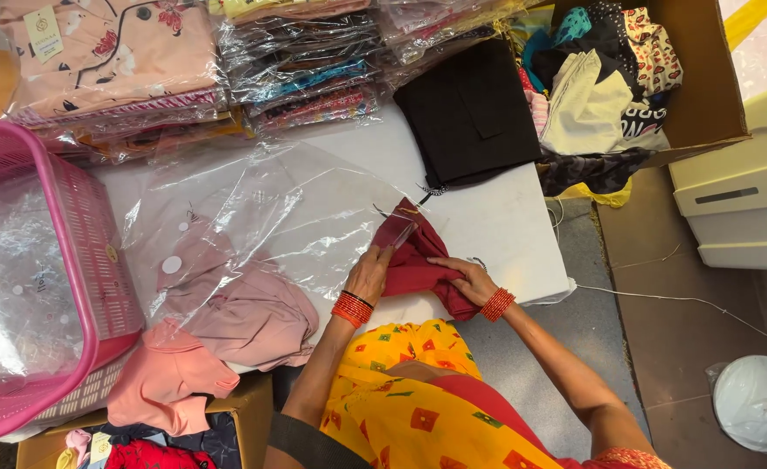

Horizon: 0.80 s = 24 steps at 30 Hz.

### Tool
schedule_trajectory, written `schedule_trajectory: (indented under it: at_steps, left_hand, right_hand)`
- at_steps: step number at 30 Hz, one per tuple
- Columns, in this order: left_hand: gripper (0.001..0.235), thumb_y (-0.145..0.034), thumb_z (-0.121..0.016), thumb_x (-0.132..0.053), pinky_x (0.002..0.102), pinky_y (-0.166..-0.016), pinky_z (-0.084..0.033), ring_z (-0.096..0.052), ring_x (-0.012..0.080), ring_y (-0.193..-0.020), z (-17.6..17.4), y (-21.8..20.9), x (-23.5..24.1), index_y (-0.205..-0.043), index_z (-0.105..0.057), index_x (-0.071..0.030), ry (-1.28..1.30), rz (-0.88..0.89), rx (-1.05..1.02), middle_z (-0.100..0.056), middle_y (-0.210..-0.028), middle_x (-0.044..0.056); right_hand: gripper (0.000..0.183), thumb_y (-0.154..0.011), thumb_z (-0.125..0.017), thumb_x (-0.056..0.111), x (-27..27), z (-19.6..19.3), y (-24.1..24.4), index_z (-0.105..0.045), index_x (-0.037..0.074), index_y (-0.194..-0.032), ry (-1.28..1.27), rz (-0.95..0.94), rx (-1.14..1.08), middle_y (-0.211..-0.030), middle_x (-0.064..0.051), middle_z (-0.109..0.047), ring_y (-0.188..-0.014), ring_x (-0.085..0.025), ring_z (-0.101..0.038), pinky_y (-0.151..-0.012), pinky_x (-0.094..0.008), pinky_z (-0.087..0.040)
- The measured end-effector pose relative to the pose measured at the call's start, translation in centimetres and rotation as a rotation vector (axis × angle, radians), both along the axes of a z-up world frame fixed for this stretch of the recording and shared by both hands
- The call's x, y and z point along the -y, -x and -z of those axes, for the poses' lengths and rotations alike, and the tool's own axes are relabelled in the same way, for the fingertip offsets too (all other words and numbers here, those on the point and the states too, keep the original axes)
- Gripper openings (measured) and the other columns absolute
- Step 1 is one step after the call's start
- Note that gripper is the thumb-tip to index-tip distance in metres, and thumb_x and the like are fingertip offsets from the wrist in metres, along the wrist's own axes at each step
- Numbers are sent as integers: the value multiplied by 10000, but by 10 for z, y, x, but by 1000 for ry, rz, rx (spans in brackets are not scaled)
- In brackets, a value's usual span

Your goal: The person folds several garments, including a maroon top, a black top, and a patterned top, then places each into a clear plastic bag. The packaged items are stacked on a white table next to other pre-packaged clothes.

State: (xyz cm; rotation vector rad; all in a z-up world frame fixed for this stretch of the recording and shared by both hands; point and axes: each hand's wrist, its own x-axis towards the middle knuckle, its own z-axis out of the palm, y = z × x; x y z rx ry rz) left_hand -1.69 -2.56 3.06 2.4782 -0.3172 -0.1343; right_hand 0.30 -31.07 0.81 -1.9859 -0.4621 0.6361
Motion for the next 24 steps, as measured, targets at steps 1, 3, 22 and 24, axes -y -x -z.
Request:
schedule_trajectory:
  at_steps: [1,3,22,24]
  left_hand:
    - [449,-876,-587,52,475,-818,-545,-629,408,-971,0,1,8,-1322,-591,2,-1,-2,-2,-593,-1073,227]
    - [498,-821,-585,95,477,-827,-548,-633,417,-989,-2,0,23,-1318,-576,49,4,31,53,-585,-1084,236]
    - [528,-869,-571,53,465,-851,-564,-647,418,-1014,-44,37,116,-1395,-522,83,371,153,87,-556,-1169,247]
    - [513,-900,-555,30,452,-810,-562,-639,399,-956,-53,41,123,-1411,-527,59,436,184,27,-538,-1109,240]
  right_hand:
    - [645,-833,-607,-96,-10,-12,4,-585,164,-1424,-1,-2,-2,-1463,-90,-602,-1364,-284,-564,-1164,-404,-429]
    - [650,-839,-580,-91,-31,-36,7,-565,141,-1446,24,-97,26,-1388,-155,-626,-1332,-319,-566,-1134,-392,-465]
    - [488,-923,-603,223,-50,147,-8,-525,66,-1378,-491,147,-685,-1294,-105,-628,-1105,-197,-633,-927,-336,-553]
    - [560,-901,-630,266,-59,107,-13,-485,82,-1409,-359,91,-589,-1330,-117,-592,-1144,-223,-603,-955,-352,-532]
